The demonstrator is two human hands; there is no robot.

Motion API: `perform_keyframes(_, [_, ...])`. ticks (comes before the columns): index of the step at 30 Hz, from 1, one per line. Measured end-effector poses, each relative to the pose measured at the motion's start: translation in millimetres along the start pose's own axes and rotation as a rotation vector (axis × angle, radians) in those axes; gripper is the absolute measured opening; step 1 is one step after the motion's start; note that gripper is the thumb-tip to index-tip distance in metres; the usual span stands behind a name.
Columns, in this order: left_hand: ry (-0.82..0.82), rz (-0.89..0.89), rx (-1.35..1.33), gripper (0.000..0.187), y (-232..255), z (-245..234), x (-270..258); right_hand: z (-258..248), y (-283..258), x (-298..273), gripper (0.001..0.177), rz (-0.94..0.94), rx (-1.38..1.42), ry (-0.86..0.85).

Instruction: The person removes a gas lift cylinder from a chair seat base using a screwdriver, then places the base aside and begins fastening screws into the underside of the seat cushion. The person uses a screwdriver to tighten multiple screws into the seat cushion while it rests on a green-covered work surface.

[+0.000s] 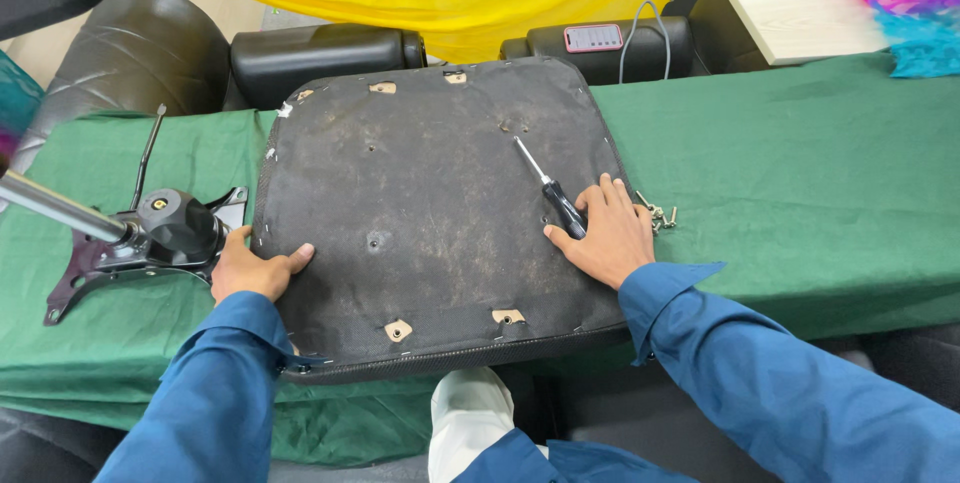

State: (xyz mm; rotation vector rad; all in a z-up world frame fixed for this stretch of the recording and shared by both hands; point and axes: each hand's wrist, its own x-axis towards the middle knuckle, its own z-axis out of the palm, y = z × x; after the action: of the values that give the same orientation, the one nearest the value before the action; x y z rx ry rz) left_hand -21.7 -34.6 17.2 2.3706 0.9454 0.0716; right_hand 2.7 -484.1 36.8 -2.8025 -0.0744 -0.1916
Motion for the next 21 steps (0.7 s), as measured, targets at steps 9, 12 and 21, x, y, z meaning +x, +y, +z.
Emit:
perform_keyframes(9, [-0.18, 0.351, 0.357, 0.119, 109, 19, -67, -12, 7, -16, 0.078, -0.087, 0.096, 0.009])
perform_keyframes(12, [-0.406, 0.324, 0.387, 0.133, 140, 32, -90, -15, 19, -20, 0.074, -0.108, 0.198, 0.029])
perform_keyframes(21, [-0.494, 0.289, 0.524, 0.139, 163, 38, -109, 12, 112, -7, 0.026, 0.296, 0.515, 0.417])
